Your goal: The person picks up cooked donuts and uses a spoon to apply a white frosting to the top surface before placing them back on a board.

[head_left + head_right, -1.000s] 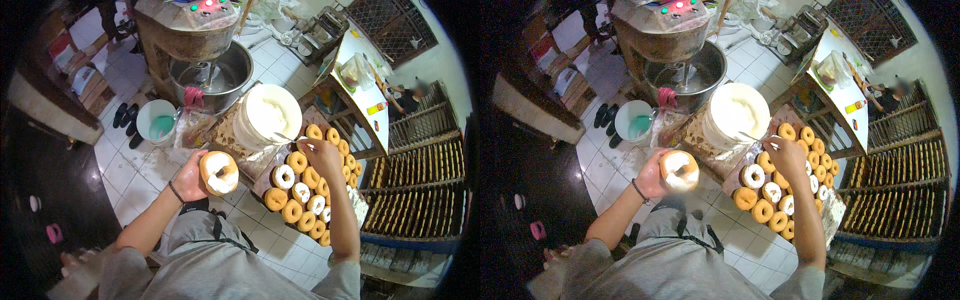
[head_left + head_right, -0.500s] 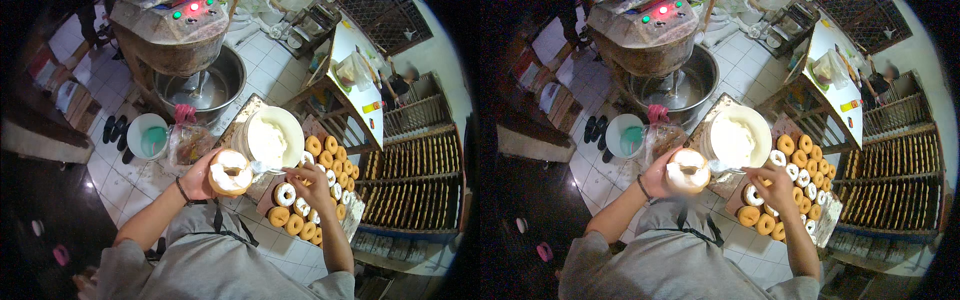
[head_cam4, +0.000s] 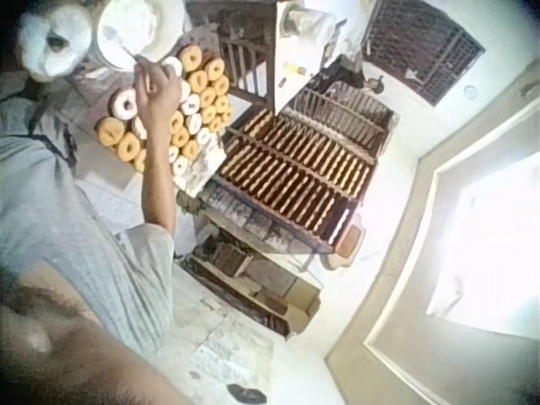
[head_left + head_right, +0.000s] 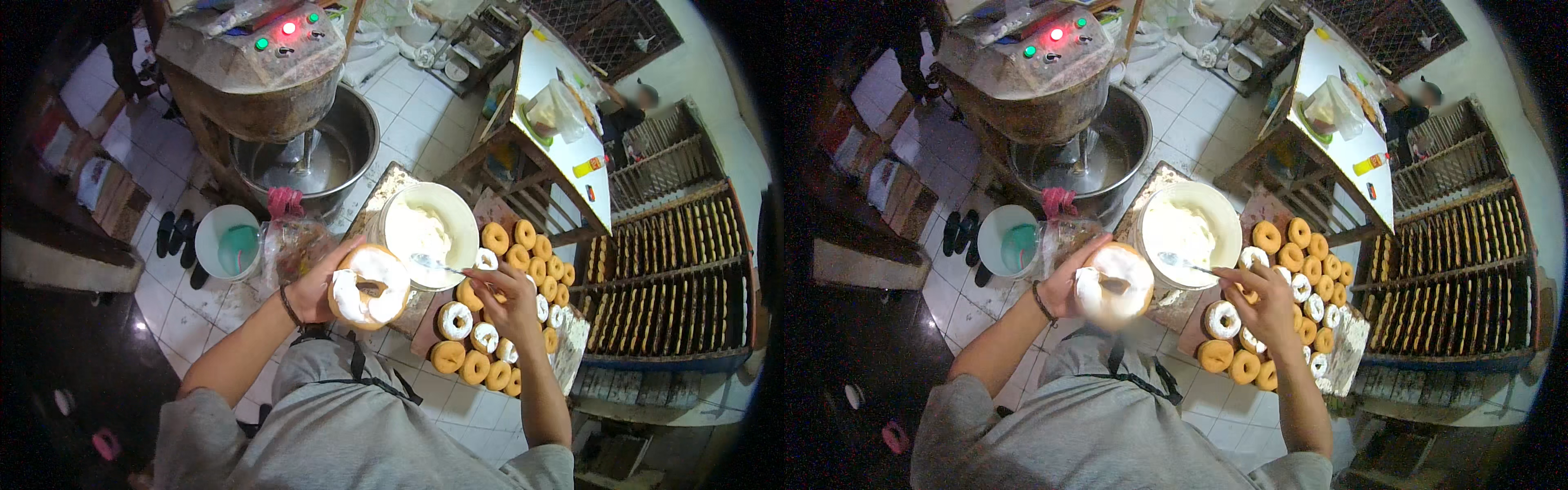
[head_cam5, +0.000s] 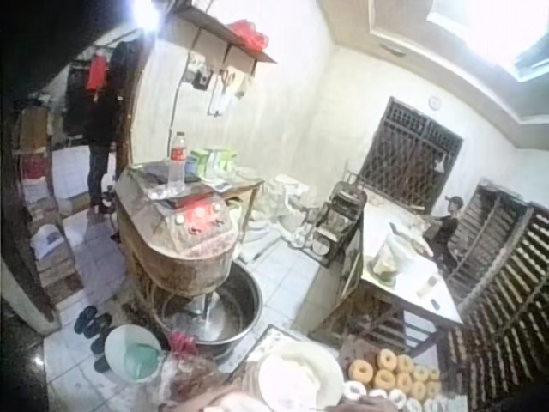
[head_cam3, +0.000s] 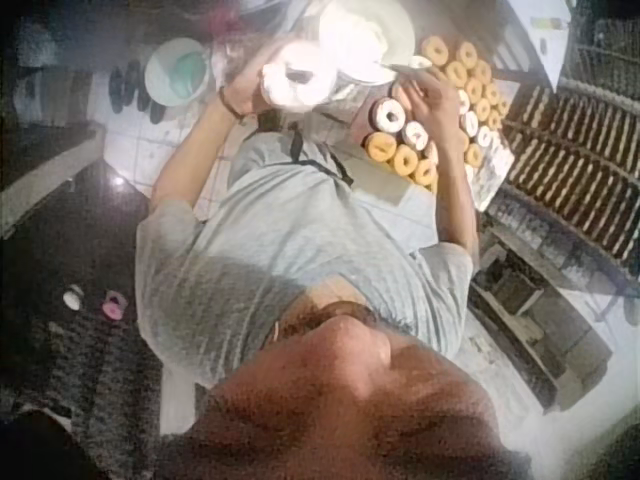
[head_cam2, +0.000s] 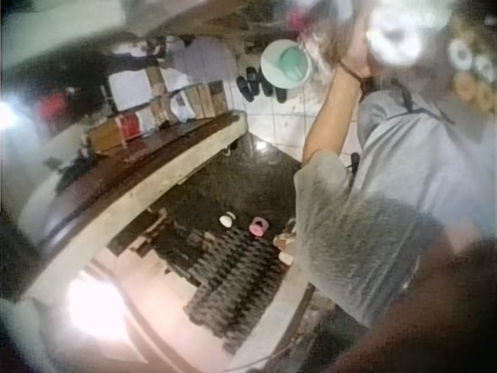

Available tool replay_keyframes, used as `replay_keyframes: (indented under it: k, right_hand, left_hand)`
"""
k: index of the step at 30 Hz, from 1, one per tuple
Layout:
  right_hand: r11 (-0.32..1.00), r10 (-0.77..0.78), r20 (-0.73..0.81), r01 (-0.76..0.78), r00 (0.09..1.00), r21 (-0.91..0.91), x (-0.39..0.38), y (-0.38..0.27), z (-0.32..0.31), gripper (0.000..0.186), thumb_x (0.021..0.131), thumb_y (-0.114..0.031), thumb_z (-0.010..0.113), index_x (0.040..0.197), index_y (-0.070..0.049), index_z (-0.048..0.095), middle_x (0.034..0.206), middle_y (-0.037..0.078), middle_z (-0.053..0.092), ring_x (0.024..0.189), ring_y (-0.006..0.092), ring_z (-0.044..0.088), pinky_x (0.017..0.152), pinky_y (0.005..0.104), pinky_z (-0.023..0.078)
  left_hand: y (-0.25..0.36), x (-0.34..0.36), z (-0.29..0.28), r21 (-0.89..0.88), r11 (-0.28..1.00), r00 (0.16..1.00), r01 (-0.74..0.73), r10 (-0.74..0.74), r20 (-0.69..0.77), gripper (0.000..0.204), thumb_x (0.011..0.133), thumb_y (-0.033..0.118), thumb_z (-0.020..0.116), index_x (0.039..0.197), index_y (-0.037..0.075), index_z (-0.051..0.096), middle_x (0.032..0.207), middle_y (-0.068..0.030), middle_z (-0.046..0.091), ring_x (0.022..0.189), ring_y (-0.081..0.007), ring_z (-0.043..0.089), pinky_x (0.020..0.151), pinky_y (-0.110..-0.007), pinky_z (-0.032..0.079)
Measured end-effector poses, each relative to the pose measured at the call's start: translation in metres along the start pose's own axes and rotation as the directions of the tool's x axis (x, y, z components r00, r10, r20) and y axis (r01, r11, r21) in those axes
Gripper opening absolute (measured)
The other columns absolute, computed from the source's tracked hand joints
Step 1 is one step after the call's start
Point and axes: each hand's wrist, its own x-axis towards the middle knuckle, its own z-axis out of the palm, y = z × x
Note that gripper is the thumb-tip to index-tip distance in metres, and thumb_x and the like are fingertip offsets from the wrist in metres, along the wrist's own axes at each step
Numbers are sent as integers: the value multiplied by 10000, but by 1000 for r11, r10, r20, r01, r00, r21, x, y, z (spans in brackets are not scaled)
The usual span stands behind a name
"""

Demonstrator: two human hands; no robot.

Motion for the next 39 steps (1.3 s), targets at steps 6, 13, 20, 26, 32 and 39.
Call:
replay_keyframes:
  k: [6, 13, 20, 26, 32, 39]
  right_hand:
    - [939, 116, 232, -183, 966, 291, -44, -19, 14, 215, 947, -154, 677, 1074, 9, 735, 903, 45, 736, 832, 88, 634, 741, 239, 505]
    - [938, -26, 140, -24, 990, 347, -91, 24, -14, 195, 922, -144, 711, 1055, -5, 744, 872, 22, 715, 737, 42, 583, 653, 206, 457]
    - [947, 24, 111, -58, 994, 316, -153, 36, -39, 188, 918, -147, 715, 1036, -3, 740, 873, -2, 709, 745, 36, 575, 649, 207, 456]
    - [945, -231, -15, 228, 973, 234, -206, 62, -43, 169, 888, -140, 730, 1010, -25, 750, 816, 44, 717, 682, 100, 595, 634, 248, 472]
    - [899, -138, -152, 188, 979, 396, -240, 72, 3, 167, 894, -167, 735, 993, -35, 754, 803, 16, 699, 710, 74, 569, 635, 225, 428]
    - [769, 62, -112, 24, 992, 638, -230, 104, 31, 232, 934, -197, 703, 1058, -3, 732, 844, -14, 681, 738, 37, 547, 650, 207, 433]
  left_hand:
    - [-35, -3, 36, 137, 894, 896, -427, 439, -68, 599, 1041, 530, 375, 1373, 50, 507, 1306, -116, 620, 1163, -214, 636, 1033, -366, 500]
    - [-93, -20, 51, 28, 966, 967, -256, 256, 9, 621, 1038, 541, 369, 1381, 42, 508, 1310, -124, 623, 1173, -228, 633, 1048, -385, 489]
    - [-159, -44, 72, 186, 982, 1000, 4, -3, -9, 614, 1036, 562, 370, 1341, 61, 550, 1250, -87, 662, 1098, -203, 669, 995, -360, 525]
    - [-218, -57, 90, 170, 984, 998, 48, -39, -51, 650, 1020, 629, 309, 1377, 127, 518, 1259, -87, 648, 1081, -222, 675, 925, -440, 562]
    - [-267, -57, 107, 200, 980, 1000, -6, 7, -4, 668, 1027, 632, 245, 1451, 151, 434, 1335, -90, 592, 1127, -255, 648, 926, -519, 541]
    - [-268, -62, 111, 147, 978, 986, -145, 156, -60, 554, 1079, 495, 240, 1385, 96, 473, 1345, -85, 576, 1222, -227, 583, 1049, -424, 479]
